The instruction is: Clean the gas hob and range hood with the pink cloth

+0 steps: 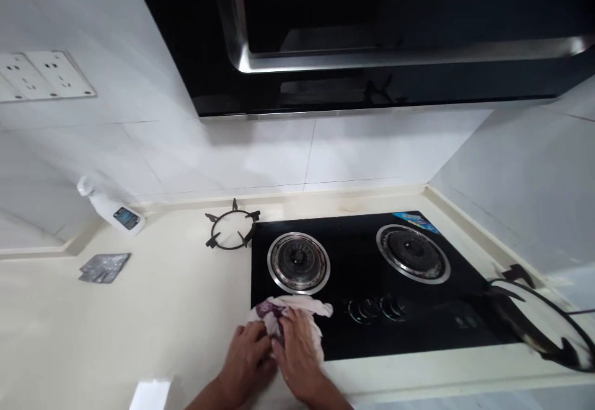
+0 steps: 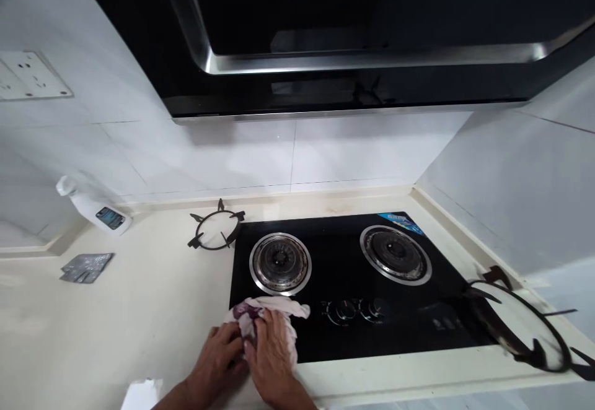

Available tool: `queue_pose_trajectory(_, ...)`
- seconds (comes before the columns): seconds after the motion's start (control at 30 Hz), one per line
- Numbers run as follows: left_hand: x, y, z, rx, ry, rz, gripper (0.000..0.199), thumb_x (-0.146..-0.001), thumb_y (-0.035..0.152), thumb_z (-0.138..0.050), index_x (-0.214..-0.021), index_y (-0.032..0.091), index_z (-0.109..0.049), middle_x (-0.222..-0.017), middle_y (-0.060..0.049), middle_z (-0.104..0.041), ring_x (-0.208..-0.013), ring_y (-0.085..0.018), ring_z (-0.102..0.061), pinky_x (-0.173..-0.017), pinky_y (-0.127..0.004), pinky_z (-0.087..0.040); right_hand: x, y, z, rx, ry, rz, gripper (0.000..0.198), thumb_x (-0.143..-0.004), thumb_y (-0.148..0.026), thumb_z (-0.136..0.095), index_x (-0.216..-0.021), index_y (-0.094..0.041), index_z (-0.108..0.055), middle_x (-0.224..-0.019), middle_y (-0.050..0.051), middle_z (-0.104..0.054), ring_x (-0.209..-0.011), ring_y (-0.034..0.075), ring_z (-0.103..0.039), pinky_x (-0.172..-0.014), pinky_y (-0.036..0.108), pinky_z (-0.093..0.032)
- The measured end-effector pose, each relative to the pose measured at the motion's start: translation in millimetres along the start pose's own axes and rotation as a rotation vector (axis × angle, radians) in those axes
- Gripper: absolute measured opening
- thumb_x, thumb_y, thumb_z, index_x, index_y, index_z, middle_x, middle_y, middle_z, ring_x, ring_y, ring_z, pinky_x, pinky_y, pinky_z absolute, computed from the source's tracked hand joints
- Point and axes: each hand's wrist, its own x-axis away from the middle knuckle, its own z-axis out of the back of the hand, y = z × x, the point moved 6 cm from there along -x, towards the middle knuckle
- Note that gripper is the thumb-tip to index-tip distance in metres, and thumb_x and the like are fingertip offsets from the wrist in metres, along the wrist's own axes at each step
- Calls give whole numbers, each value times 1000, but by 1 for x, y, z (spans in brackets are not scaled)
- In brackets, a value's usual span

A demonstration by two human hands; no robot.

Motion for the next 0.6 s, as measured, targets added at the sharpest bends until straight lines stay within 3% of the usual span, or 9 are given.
queue_pose_trajectory(0.13, 11, -44, 38, -73, 24, 220, 22, -78, 23, -70, -99, 28, -69, -113, -4, -64, -107, -23, -59, -91, -39, -46, -51, -40, -11, -228, -168, 134, 40, -96, -37, -51, -131, -20, -56, -149, 13, -49, -143, 31, -38, -116, 56, -37)
queue_pose_trajectory(0.2, 11, -50, 52, -71, 98, 271, 26, -79, 24, -68, -105, 27, -69, -121, -7, -63, -113, -26, -58, -93, -42, -48, -64, -44, -5, -295, -176, 144, 36, -97, -34, -48, -128, -21, -60, -150, 12, -49, -141, 28, -41, -116, 52, -38)
queue_pose_trajectory(0.27, 8, -43, 55, -59, 220, 249, 39, -84, 29, -63, -124, 27, -64, -137, -11, -57, -125, -29, -53, -100, -45, -48, -59, -35, 7, -331, -149, 105, 36, -100, -34, -43, -130, -23, -60, -152, 10, -46, -141, 24, -43, -114, 46, -42)
queue_pose_trajectory(0.33, 4, -29, 43, -59, 294, 189, 56, -86, 34, -62, -141, 29, -52, -152, -13, -45, -139, -33, -42, -110, -51, -41, -37, -9, 23, -316, -92, 21, 37, -102, -36, -41, -132, -26, -60, -151, 8, -48, -138, 22, -47, -111, 42, -45)
queue_pose_trajectory(0.47, -11, -7, -7, -68, 240, 186, 83, -69, 48, -79, -146, 38, -48, -164, -12, -28, -149, -49, -21, -115, -70, -22, 33, 78, 61, -100, 171, -174, 39, -102, -45, -39, -114, -22, -69, -130, 13, -63, -123, 29, -58, -103, 50, -48)
queue_pose_trajectory(0.53, -22, -7, -18, -62, 252, 227, 84, -69, 52, -78, -147, 41, -47, -166, -11, -25, -149, -51, -16, -115, -72, -17, 57, 118, 72, 19, 219, -170, 46, -101, -53, -40, -110, -19, -70, -123, 16, -66, -116, 31, -62, -97, 49, -50)
queue_pose_trajectory(0.6, -38, -15, -16, -63, 280, 246, 75, -77, 49, -72, -147, 42, -46, -166, -8, -24, -151, -47, -15, -116, -68, -16, 67, 144, 75, 94, 197, -117, 50, -100, -58, -39, -108, -19, -70, -120, 16, -67, -112, 31, -63, -93, 47, -50)
